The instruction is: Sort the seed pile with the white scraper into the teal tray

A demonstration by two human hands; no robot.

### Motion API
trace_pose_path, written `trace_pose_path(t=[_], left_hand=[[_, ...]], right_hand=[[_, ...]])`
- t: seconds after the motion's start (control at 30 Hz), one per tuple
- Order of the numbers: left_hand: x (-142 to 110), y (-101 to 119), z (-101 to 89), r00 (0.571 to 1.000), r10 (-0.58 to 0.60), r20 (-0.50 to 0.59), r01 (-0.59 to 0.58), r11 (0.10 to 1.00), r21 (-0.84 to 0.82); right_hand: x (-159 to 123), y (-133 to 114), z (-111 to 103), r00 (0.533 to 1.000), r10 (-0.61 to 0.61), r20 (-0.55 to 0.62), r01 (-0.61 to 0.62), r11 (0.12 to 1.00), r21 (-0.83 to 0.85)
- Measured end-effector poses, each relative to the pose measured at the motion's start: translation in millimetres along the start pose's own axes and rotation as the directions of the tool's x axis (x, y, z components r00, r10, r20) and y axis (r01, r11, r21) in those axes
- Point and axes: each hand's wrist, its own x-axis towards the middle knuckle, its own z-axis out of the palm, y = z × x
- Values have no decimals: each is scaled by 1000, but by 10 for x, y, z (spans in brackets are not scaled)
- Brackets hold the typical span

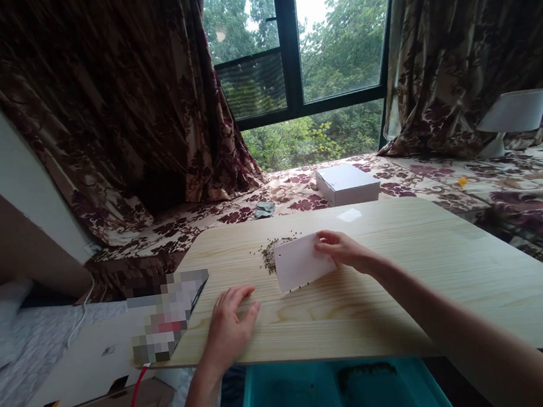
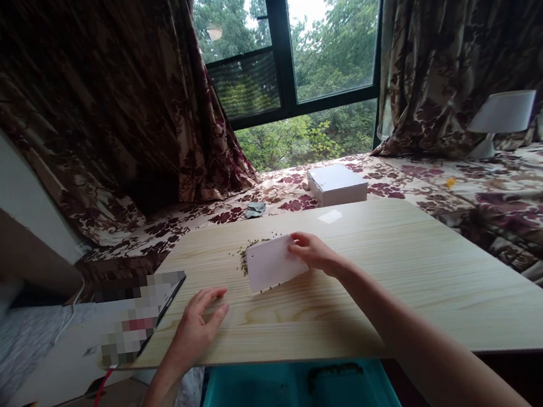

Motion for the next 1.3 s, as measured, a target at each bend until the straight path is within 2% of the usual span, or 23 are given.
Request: trace_pose_path(t=[0.27,0.47,0.77,0.97,1.07,1.13,1.17,1.23,1.3], left_hand=[[3,-12,5,1000,5,0,-5,1000,-5],[5,-10,6,1000,3,-11,-3,1000,1],[3,-44,21,999,25,-23,-25,1000,10],[9,-53,25,1000,23,-21,-23,1000,4],[6,-49,21,1000,22,-13,-22,1000,2],[4,-41,19,1000,20,-14,-20,1000,4],[2,-35,18,1000,19,-20,-19,1000,5],[0,-22,17,999,19,-27,-19,1000,6],[0,-10,15,999,19,-25,-19,1000,6]], right_hand=[[-2,-17,-74,988,76,138,-67,995,-67],[-90,-41,-139,980,119,162,-104,990,-99],[-548,-162,-307,959,158,233,-129,982,-137],[-899,-238,-321,938,209,277,-173,973,-150],[-990,-270,-348,934,195,300,-160,977,-140],[-985,-275,-386,955,152,253,-125,985,-118],[-960,-268,-409,974,117,194,-98,990,-104],[-870,-230,-453,999,28,16,-27,997,-67],[-748,-165,-486,984,-46,-173,41,999,-30]])
